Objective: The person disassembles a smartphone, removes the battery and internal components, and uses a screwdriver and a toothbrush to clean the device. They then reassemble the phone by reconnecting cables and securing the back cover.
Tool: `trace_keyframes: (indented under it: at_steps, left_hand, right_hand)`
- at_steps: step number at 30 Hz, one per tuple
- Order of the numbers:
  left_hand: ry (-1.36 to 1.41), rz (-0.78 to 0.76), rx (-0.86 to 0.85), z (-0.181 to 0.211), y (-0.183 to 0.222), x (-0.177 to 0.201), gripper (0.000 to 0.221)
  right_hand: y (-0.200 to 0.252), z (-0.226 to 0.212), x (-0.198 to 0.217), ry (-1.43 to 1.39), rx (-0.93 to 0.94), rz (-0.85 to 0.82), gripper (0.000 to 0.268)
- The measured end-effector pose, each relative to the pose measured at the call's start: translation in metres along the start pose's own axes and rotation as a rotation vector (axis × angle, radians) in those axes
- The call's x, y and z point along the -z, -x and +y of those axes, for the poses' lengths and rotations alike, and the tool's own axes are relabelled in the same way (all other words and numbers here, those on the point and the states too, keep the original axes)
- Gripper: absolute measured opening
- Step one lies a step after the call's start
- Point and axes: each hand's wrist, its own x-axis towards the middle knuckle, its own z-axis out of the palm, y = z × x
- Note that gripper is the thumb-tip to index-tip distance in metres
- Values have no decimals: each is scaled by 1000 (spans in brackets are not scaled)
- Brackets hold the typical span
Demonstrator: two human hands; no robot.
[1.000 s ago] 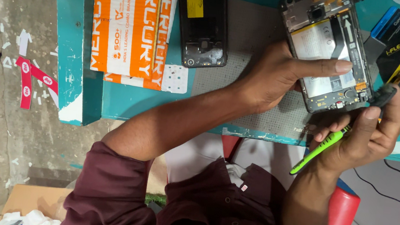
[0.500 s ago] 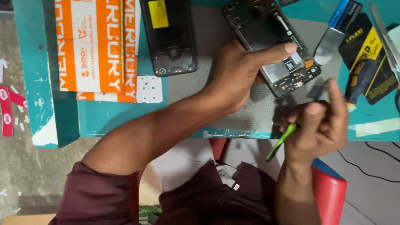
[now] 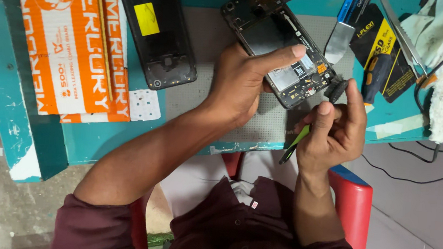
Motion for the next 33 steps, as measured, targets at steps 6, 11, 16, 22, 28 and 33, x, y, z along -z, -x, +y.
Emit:
trace_keyframes:
  at_steps: [6,11,16,22,28,33]
  left_hand:
    - [-37,-25,2,0,0,0,17]
    - [22,8,27,-1,-2,1,16]
    - [86,12,78,-2,-3,2,18]
    - [134,-18,116,-1,-3,5,19]
    - [157,-108,5,14,2,0,20]
    - [164,-194,-2,23,5,-2,20]
  right_hand:
    - [0,-3,-1,27,34,-37,36]
    - [-1,-9,-2,242,156,-122,38]
    - [-5,-10,2,302,230,-136,37]
    - [-1,-19,10,563,503,-242,40]
    - [4,-7,23,-26,205,18,44]
    - [-1,-13,31,-111,133,30,39]
